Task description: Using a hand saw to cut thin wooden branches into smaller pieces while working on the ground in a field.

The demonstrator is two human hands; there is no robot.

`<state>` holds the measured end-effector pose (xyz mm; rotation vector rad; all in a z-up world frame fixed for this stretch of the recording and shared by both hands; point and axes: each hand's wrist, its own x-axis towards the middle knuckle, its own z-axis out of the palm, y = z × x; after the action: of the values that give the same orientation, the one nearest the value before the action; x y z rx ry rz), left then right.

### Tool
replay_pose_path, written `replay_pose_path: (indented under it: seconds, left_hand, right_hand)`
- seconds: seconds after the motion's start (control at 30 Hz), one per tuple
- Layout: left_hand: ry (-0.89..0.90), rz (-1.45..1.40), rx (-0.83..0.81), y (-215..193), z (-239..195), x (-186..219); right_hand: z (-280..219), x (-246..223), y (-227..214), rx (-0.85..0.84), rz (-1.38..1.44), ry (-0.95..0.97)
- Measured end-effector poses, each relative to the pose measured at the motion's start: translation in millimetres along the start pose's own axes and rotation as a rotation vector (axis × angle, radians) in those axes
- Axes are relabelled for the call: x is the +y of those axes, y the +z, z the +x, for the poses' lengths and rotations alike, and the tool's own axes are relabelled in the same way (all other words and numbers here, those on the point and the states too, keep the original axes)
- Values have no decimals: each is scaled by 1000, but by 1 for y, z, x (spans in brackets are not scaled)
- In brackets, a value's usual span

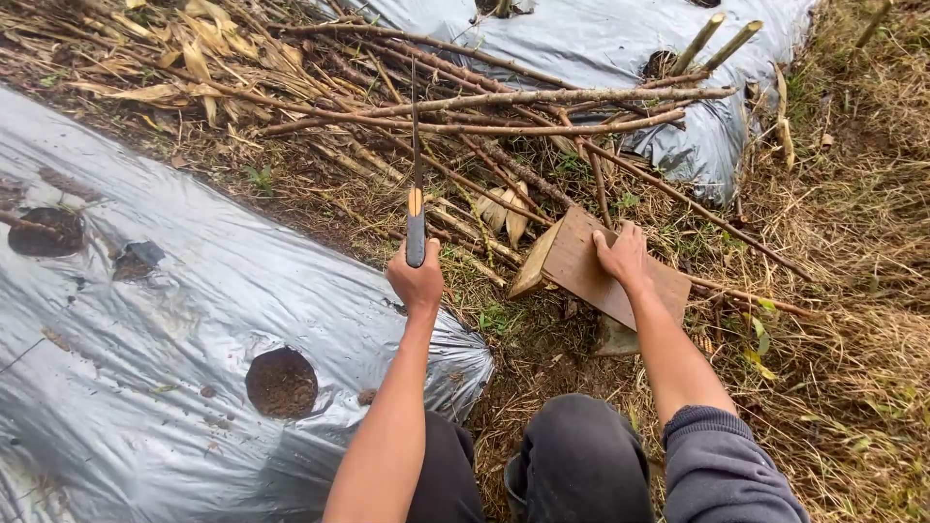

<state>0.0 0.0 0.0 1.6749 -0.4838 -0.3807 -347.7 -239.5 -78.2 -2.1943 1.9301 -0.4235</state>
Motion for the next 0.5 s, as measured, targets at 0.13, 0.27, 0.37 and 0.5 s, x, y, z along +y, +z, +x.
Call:
replay_pose_path:
  seconds: [0.13, 0.27, 0.37, 0.5]
  left_hand:
    - [12, 105, 116, -26, 25, -11]
    - [47, 234, 185, -47, 48, -35]
    - [65, 328, 248, -65, 52, -48]
    - [140, 337, 324, -90, 65, -38]
  right_hand:
    - [29, -28, 5, -212, 33, 25]
    - [34, -54, -7, -221, -21, 157]
    - [26, -64, -11, -225, -3, 203]
    - [31, -111, -26, -248, -41, 86]
